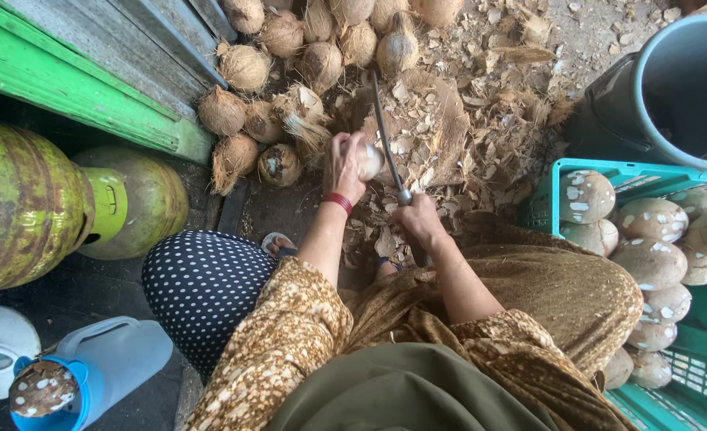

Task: The person sits on the ground and uses a curved knife to remove the husk from a coconut. They rotate the coconut and repeatedly strike the husk with the knife, then place the husked coconut into a nearby crate.

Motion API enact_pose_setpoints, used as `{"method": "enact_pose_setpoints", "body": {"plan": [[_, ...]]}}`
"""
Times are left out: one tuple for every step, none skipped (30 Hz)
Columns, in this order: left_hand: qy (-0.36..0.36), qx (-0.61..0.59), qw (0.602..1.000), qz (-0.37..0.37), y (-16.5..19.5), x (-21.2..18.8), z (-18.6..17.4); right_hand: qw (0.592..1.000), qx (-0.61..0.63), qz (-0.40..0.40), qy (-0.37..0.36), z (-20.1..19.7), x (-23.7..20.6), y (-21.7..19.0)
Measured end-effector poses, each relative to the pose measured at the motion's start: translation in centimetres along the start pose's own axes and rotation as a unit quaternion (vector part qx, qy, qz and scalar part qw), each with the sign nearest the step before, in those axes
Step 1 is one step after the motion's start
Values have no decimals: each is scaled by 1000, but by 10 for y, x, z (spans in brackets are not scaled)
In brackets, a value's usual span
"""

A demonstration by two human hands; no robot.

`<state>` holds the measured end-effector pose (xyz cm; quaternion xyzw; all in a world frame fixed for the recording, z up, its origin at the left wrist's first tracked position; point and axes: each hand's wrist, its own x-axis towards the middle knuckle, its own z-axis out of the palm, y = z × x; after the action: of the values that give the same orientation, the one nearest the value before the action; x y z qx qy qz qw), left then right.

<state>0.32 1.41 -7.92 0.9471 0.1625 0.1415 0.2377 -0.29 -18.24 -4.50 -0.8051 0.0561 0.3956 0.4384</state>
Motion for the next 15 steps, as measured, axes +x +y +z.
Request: {"method": "enact_pose_setpoints", "body": {"plan": [[-12,-49,998,-44,1,-4,-2,999,3,36,-16,-2,3,6],[-24,-98,991,-87,5,-6,-5,997,7,71,-32,-3,6,11],[-46,-131,980,-144,9,-5,-7,998,-25,48,-21,-3,10,15],[-73,-162,963,-204,12,-6,-10,998,-55,29,-12,-2,10,19],[-102,-194,939,-266,15,-8,-12,996,-89,14,-4,-2,11,21],[-83,-168,955,-230,16,-10,-14,997,-73,16,-8,-2,12,21],[-63,-141,969,-194,16,-10,-15,998,-57,16,-11,-1,10,20],[-39,-117,981,-150,15,-9,-16,999,-41,12,-9,-1,9,16],[-49,-101,981,-156,15,-8,-15,997,-72,-31,21,-2,6,10],[-59,-84,982,-161,14,-8,-14,991,-103,-73,50,-2,3,5],[-70,-65,981,-167,14,-8,-12,982,-132,-114,76,-2,-1,-2],[-80,-62,978,-180,14,-9,-10,978,-124,-139,95,-1,-6,-7],[-90,-58,975,-195,17,-10,-7,974,-116,-162,110,1,-10,-12],[-101,-54,971,-211,19,-11,-4,969,-107,-185,125,5,-13,-16],[-72,-45,976,-199,23,-14,-2,972,-104,-164,132,12,-16,-18]]}}
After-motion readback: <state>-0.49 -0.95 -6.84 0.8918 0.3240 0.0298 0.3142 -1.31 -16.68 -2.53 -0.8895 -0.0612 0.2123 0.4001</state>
